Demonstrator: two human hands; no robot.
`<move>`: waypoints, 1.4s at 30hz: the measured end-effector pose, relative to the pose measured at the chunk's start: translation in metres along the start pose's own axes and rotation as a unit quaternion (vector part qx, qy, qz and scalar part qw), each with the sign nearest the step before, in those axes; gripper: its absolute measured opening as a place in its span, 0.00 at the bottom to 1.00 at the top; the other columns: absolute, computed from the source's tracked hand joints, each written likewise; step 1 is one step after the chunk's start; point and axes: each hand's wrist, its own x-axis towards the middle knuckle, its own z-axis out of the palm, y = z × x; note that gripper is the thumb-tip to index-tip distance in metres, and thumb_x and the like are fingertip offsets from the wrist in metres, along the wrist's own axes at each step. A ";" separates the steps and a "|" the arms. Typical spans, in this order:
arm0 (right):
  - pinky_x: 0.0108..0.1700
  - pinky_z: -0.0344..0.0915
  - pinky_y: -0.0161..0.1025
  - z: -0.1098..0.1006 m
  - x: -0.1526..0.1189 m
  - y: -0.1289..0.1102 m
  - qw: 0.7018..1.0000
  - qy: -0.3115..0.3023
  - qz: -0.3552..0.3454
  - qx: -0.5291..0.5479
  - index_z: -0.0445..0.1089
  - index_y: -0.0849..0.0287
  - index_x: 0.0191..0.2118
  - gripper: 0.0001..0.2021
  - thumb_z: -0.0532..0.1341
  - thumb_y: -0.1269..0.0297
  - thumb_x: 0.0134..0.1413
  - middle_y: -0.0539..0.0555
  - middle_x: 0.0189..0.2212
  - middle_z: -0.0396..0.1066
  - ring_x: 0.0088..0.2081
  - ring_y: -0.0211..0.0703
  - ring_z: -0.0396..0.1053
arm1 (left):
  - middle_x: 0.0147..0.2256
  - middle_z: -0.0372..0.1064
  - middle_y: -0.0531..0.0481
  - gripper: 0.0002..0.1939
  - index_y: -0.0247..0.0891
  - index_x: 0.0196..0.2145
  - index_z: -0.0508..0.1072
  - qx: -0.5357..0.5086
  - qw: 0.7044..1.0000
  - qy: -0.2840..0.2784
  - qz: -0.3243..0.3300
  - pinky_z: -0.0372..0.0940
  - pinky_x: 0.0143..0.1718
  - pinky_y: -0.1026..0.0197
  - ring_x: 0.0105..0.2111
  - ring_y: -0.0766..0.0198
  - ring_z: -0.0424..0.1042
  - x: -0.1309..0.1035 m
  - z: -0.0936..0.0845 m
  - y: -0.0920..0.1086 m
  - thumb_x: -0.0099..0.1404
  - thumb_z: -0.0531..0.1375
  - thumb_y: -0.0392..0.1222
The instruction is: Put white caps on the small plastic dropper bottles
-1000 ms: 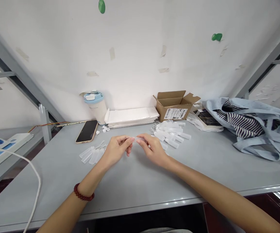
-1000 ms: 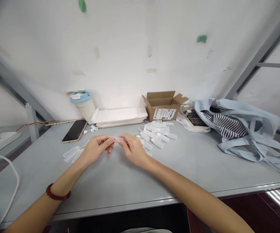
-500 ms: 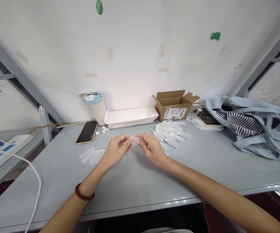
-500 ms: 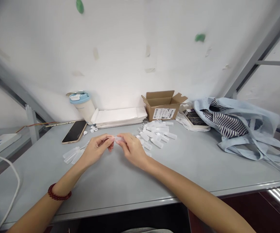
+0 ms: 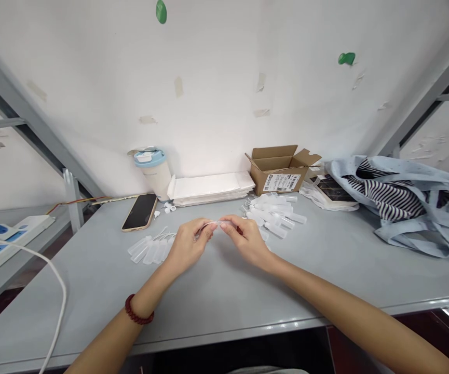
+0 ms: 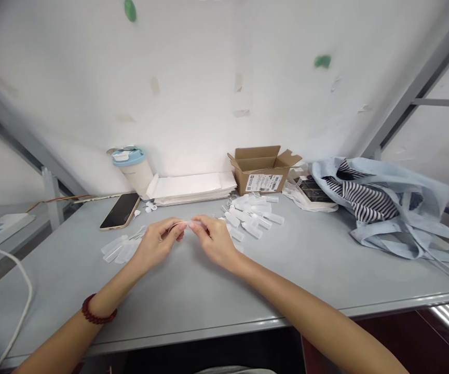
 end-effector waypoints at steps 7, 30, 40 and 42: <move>0.19 0.44 0.33 -0.002 0.005 -0.005 0.977 -0.028 0.140 0.160 0.58 0.59 0.19 0.18 0.55 0.53 0.53 0.43 0.14 0.47 0.16 0.30 0.46 | 0.24 0.64 0.52 0.17 0.37 0.27 0.69 0.058 0.998 0.010 0.027 0.56 0.28 0.64 0.25 0.65 0.62 -0.001 0.003 -0.006 0.67 0.48 0.48; 0.31 0.54 0.42 -0.047 0.034 0.029 0.818 0.169 -0.075 -0.545 0.68 0.64 0.30 0.09 0.53 0.70 0.56 0.63 0.30 0.65 0.37 0.53 0.59 | 0.40 0.74 0.40 0.17 0.34 0.37 0.76 0.419 0.897 0.084 -0.113 0.60 0.49 0.53 0.44 0.49 0.68 0.028 -0.079 -0.114 0.58 0.48 0.34; 0.39 0.54 0.45 -0.022 0.016 0.020 0.832 0.117 -0.142 -0.523 0.69 0.66 0.35 0.09 0.53 0.69 0.58 0.65 0.40 0.66 0.42 0.53 0.59 | 0.41 0.73 0.38 0.18 0.34 0.43 0.76 0.431 0.889 0.038 -0.150 0.62 0.43 0.53 0.47 0.45 0.65 0.026 -0.078 -0.123 0.61 0.50 0.35; 0.39 0.54 0.44 -0.018 0.014 0.020 0.837 0.102 -0.160 -0.513 0.69 0.65 0.35 0.09 0.52 0.69 0.58 0.64 0.40 0.66 0.42 0.52 0.60 | 0.40 0.73 0.37 0.18 0.34 0.44 0.76 0.433 0.888 0.029 -0.150 0.62 0.43 0.52 0.45 0.45 0.65 0.027 -0.078 -0.122 0.61 0.50 0.36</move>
